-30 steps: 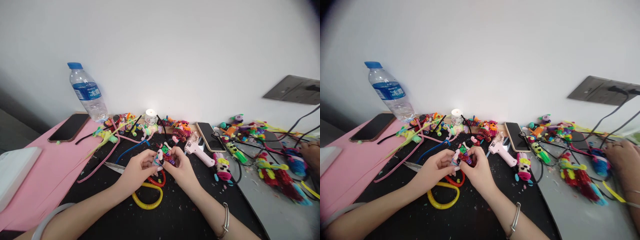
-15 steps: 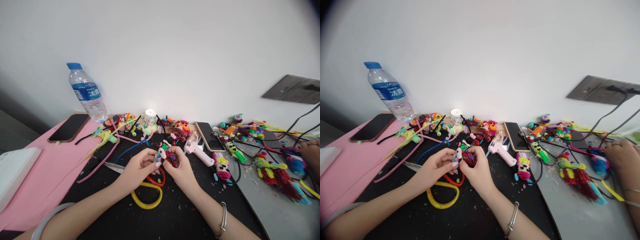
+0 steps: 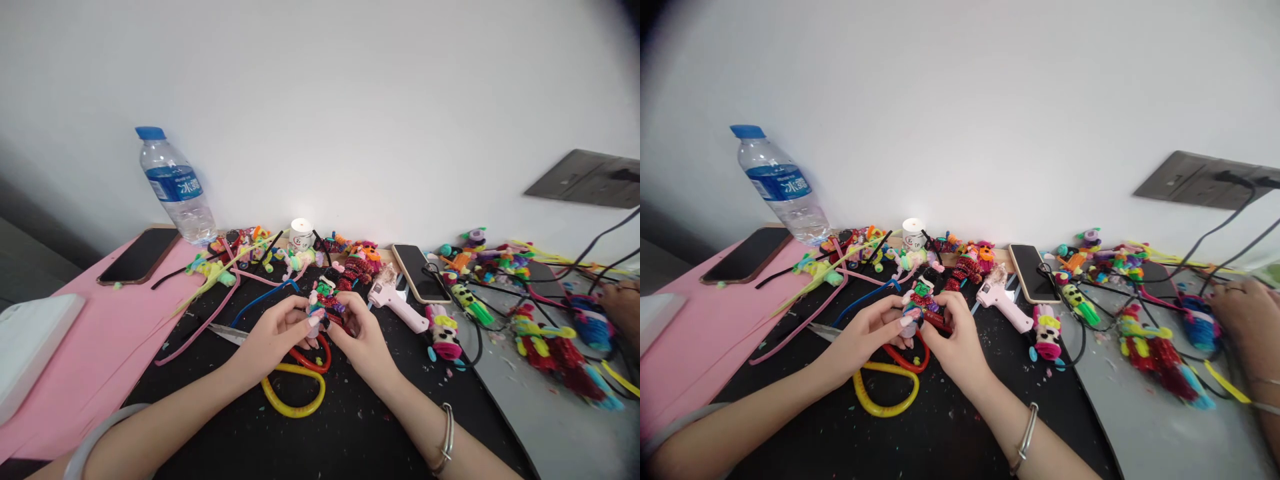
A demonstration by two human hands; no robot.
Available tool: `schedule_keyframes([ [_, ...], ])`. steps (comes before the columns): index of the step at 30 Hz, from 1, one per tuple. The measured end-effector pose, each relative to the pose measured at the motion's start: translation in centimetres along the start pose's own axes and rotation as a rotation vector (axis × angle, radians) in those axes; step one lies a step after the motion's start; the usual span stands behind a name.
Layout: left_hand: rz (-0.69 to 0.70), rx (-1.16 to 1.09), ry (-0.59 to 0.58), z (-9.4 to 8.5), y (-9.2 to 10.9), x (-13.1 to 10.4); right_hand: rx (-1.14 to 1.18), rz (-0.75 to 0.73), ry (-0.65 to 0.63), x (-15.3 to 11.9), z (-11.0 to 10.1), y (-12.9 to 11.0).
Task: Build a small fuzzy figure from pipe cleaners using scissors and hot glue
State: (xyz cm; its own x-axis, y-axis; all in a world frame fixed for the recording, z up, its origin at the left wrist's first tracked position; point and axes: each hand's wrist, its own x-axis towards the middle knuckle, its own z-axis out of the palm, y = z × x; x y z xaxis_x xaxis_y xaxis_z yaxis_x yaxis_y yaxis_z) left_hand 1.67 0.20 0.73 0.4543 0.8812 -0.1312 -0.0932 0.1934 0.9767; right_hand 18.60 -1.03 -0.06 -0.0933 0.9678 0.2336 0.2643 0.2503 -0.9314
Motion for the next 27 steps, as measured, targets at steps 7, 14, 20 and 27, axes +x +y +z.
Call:
schedule_keyframes([
  [7, -0.005, -0.008, 0.019, -0.04, 0.16, -0.05, 0.002, -0.005, 0.012, 0.06, 0.01, 0.17],
  [14, -0.022, -0.061, 0.027, -0.17, 0.02, 0.04, 0.024, 0.02, 0.002, 0.07, 0.01, 0.1],
  [20, -0.049, -0.073, 0.023, -0.14, -0.01, 0.27, 0.043, 0.049, 0.054, 0.05, 0.01, 0.34],
  [27, -0.022, -0.089, 0.063, -0.13, -0.25, 0.22, 0.131, 0.047, 0.062, 0.31, -0.07, 0.15],
])
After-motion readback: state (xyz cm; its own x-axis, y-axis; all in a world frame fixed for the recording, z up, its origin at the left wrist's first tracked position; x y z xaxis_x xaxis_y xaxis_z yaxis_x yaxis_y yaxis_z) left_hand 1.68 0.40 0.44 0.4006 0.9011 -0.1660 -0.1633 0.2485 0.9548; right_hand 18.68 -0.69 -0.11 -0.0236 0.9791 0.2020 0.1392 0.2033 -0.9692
